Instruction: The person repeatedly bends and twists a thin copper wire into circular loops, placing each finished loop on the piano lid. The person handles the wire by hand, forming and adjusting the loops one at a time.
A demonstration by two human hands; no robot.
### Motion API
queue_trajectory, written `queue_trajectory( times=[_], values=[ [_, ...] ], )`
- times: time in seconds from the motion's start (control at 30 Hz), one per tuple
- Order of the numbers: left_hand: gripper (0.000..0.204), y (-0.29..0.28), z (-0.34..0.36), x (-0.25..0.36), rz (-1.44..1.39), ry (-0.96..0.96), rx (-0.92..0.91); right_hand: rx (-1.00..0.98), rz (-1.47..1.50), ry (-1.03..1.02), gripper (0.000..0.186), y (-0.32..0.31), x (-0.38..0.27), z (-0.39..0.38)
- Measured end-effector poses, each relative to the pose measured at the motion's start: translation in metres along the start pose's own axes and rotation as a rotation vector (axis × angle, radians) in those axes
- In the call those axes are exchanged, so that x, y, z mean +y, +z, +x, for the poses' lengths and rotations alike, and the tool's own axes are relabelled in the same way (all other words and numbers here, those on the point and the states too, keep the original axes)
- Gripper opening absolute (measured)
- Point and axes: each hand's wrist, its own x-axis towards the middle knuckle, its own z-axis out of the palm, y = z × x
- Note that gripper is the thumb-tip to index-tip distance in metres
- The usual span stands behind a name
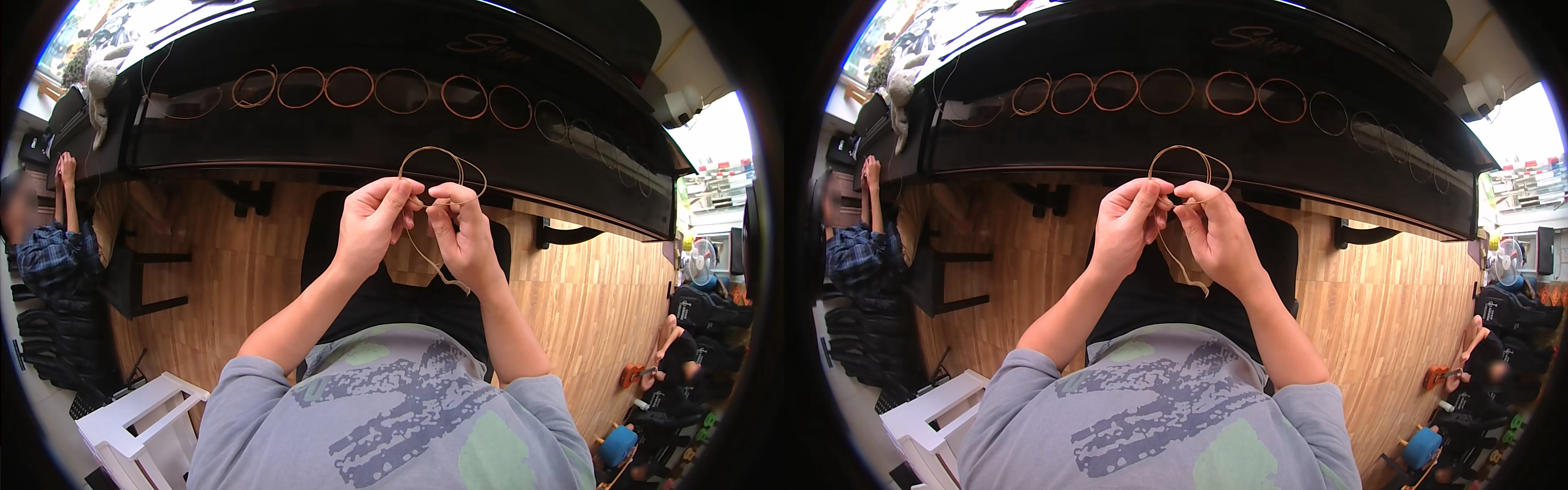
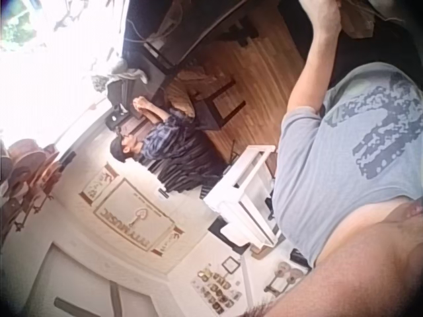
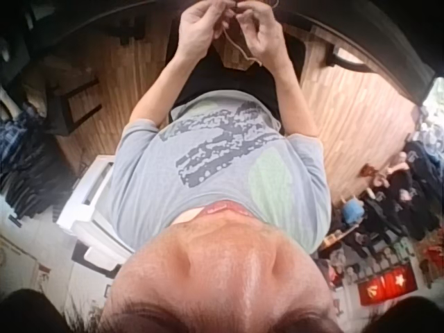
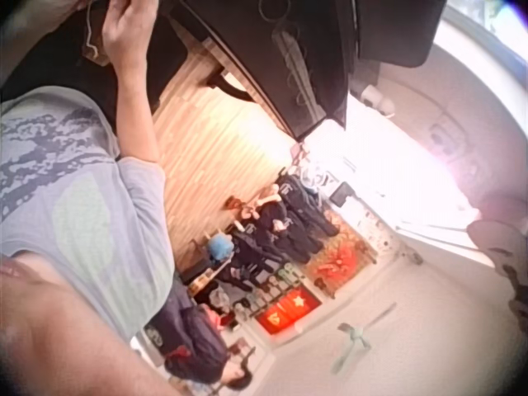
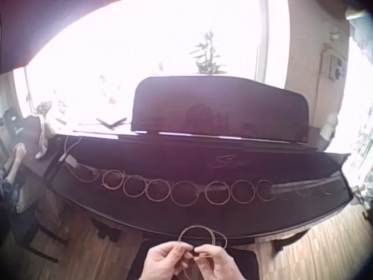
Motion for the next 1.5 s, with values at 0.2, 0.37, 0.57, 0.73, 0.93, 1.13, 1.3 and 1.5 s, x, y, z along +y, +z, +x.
queue_trajectory(
  times=[0.2,0.37,0.57,0.73,0.93,1.13,1.3,1.5],
  values=[
    [0.021,-0.006,0.004,0.012,-0.094,0.034,0.126,0.173,0.073,-0.072,0.032,-0.005,0.015,-0.019],
    [0.017,-0.016,0.01,0.02,0.005,0.132,0.165,0.018,0.117,0.251,0.011,-0.024,0.017,-0.024],
    [0.024,-0.003,0.001,0.024,0.362,0.268,0.169,-0.312,0.608,0.41,0.021,-0.036,0.009,-0.012],
    [0.025,0.004,-0.004,0.023,0.488,0.266,0.128,-0.335,0.568,0.33,0.029,-0.026,-0.007,0.005],
    [0.027,-0.004,-0.004,0.027,0.33,0.086,-0.014,-0.166,0.55,0.363,0.024,-0.022,-0.007,0.011],
    [0.029,-0.013,-0.005,0.031,0.282,-0.014,-0.156,-0.048,0.592,0.441,0.023,-0.025,-0.008,0.009],
    [0.027,-0.016,-0.004,0.034,0.424,0.11,-0.218,-0.014,0.591,0.496,0.023,-0.025,-0.007,0.009],
    [0.016,-0.015,-0.002,0.046,0.827,0.274,-0.171,-0.045,0.646,0.532,0.023,-0.023,-0.009,0.008]
  ],
)
